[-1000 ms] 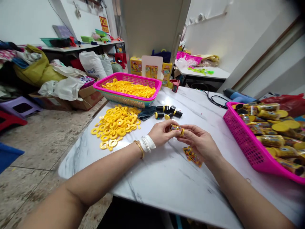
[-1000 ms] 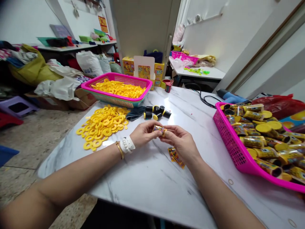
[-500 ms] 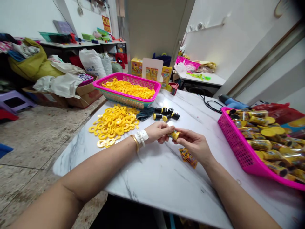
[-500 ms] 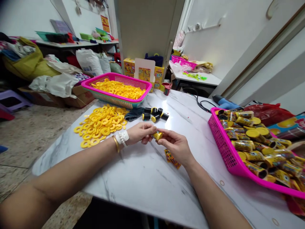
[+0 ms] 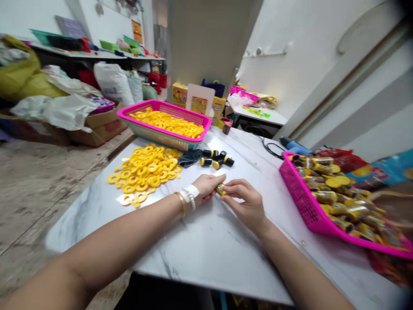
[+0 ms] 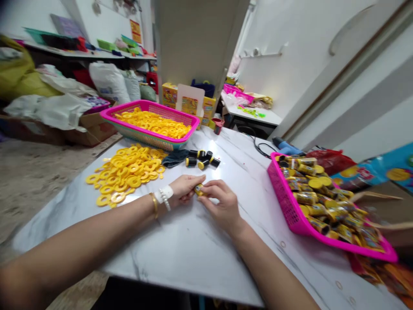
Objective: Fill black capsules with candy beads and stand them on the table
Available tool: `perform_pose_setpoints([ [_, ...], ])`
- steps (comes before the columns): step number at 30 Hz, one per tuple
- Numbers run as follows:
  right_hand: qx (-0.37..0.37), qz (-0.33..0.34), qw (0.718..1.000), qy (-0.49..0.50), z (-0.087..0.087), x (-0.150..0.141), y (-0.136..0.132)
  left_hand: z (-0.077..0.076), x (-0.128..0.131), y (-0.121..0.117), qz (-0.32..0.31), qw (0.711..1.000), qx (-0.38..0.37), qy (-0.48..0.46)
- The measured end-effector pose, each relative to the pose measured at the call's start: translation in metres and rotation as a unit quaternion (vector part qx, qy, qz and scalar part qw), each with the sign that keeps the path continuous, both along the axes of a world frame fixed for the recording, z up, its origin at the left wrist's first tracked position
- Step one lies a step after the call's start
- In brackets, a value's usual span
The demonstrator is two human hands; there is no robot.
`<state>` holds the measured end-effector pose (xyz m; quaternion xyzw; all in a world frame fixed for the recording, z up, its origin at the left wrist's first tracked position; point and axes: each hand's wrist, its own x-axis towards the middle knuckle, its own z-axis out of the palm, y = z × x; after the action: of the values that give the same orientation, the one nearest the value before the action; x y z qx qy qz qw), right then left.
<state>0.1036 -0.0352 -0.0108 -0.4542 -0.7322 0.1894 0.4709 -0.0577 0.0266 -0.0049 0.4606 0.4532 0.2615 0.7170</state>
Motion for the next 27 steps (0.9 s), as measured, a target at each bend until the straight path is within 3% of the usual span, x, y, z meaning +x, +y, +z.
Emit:
perform_pose_setpoints([
  [4, 0.077, -0.035, 0.992, -0.098, -0.006, -0.013, -0.001, 0.002, -0.001, 0.003, 0.016, 0.999, -0.035, -0.005],
  [8, 0.041, -0.042, 0.991, -0.116, 0.003, -0.01, 0.005, 0.004, 0.001, 0.005, -0.014, 1.0, -0.016, 0.018],
  [12, -0.128, -0.004, 0.986, -0.109, 0.042, 0.018, -0.017, 0.004, 0.003, 0.002, -0.016, 0.998, -0.002, 0.056],
  [14, -0.24, 0.111, 0.953, -0.146, 0.063, 0.035, -0.04, 0.002, 0.004, 0.004, -0.016, 0.999, -0.011, 0.04],
  [16, -0.315, 0.22, 0.904, -0.188, 0.072, 0.046, -0.073, -0.001, 0.004, 0.01, -0.02, 1.0, -0.005, 0.02],
  [18, -0.355, 0.265, 0.861, -0.25, 0.062, 0.048, -0.113, -0.005, 0.004, 0.015, -0.005, 0.999, 0.04, 0.024],
  [20, -0.333, 0.219, 0.849, -0.346, 0.034, 0.046, -0.157, -0.009, 0.002, 0.02, 0.033, 0.99, 0.119, 0.063],
  [22, -0.221, 0.146, 0.852, -0.451, 0.0, 0.047, -0.191, -0.013, -0.001, 0.024, 0.07, 0.971, 0.197, 0.114],
  [24, -0.105, 0.07, 0.86, -0.495, -0.021, 0.051, -0.208, -0.016, -0.003, 0.026, 0.071, 0.953, 0.247, 0.161],
  [25, -0.078, 0.065, 0.869, -0.484, -0.021, 0.053, -0.208, -0.017, -0.004, 0.027, 0.06, 0.944, 0.267, 0.182],
  [27, -0.1, 0.098, 0.893, -0.428, -0.003, 0.057, -0.196, -0.017, -0.005, 0.025, 0.034, 0.921, 0.315, 0.225],
])
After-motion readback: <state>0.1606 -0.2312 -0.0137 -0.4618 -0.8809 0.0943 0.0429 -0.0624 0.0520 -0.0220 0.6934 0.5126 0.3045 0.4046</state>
